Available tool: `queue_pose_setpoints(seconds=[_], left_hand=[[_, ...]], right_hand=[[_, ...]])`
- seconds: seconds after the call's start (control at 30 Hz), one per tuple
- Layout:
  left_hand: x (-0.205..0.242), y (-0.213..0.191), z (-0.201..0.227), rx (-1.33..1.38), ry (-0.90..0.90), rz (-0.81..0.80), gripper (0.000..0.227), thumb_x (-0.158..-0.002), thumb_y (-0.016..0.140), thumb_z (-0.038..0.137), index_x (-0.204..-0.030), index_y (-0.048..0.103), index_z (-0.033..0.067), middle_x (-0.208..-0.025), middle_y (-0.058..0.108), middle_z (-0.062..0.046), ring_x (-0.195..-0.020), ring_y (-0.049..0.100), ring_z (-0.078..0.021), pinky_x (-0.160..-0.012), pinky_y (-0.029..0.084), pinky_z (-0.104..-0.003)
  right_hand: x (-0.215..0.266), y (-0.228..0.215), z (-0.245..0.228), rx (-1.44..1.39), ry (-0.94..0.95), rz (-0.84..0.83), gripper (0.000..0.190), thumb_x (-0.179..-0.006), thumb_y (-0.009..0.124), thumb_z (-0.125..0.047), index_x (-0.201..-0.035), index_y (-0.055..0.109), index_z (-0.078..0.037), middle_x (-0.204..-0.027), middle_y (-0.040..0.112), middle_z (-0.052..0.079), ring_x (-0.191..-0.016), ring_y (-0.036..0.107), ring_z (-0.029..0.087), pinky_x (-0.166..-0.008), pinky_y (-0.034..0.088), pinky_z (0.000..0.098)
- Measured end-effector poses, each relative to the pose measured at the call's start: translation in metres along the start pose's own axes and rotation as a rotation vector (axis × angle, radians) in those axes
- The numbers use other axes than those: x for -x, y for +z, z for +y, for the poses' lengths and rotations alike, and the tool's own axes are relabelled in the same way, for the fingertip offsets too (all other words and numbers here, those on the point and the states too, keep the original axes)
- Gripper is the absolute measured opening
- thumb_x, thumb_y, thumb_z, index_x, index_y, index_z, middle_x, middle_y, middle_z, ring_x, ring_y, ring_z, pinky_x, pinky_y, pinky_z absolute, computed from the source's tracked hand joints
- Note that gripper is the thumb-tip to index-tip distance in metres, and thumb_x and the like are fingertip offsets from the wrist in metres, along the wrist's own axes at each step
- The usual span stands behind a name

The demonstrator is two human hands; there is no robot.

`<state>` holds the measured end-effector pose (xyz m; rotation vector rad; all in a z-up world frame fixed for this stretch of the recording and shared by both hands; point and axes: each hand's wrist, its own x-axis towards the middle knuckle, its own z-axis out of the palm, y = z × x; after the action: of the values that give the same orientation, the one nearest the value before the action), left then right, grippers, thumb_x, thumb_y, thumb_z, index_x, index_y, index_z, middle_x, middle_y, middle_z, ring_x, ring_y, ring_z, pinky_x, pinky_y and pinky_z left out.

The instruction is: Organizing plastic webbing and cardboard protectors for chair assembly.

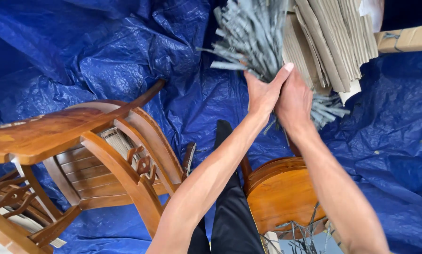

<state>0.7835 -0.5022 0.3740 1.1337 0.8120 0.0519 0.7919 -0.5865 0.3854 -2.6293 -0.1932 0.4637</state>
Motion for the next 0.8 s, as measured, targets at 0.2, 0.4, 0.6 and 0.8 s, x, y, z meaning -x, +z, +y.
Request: queue_pose_setpoints(seconds=[0.2,0.4,0.6,0.8], left_hand=[[0.103,-0.079,0.11,0.174,0.134,0.134,0.074,-0.083,0.084,0.017,-0.141,0.045,-0.0084,-0.133,0.062,-0.017,-0.117,0.064,-0.0209,-0.104,0.052,-0.035],[0.196,-0.215,0.174,0.281,-0.1,0.082,0.039,-0.092,0.083,0.015,-0.118,0.07,-0.0104,-0.11,0.072,-0.011,-0.098,0.065,-0.015,-0.089,0.056,-0.031],[0.258,-0.411,0.213,0.099,-0.003,0.209,0.036,-0.086,0.083,0.015,-0.115,0.072,-0.0025,-0.104,0.074,-0.003,-0.094,0.069,-0.0119,-0.087,0.058,-0.029],[0.229,-0.596,0.114,-0.202,0.05,0.235,0.037,-0.096,0.07,0.025,-0.122,0.062,0.0006,-0.108,0.071,-0.003,-0.096,0.066,-0.0117,-0.084,0.056,-0.03]], right_hand=[[0.103,-0.038,-0.107,-0.006,-0.308,0.106,0.021,-0.098,0.062,-0.002,-0.117,0.054,0.005,-0.1,0.063,0.027,-0.091,0.063,0.05,-0.075,0.049,0.056],[0.202,-0.042,-0.237,-0.185,-0.36,-0.078,0.048,-0.086,0.07,-0.001,-0.127,0.048,0.007,-0.097,0.063,0.03,-0.088,0.063,0.051,-0.07,0.05,0.0545],[0.289,0.033,-0.354,-0.684,-0.379,-0.654,0.066,-0.083,0.076,-0.014,-0.133,0.036,0.003,-0.113,0.063,0.021,-0.102,0.067,0.028,-0.085,0.055,0.0406],[0.327,0.247,-0.401,-0.905,-0.109,-0.82,0.047,-0.097,0.064,-0.014,-0.137,0.046,0.001,-0.126,0.063,0.017,-0.118,0.059,0.021,-0.1,0.049,0.0339]])
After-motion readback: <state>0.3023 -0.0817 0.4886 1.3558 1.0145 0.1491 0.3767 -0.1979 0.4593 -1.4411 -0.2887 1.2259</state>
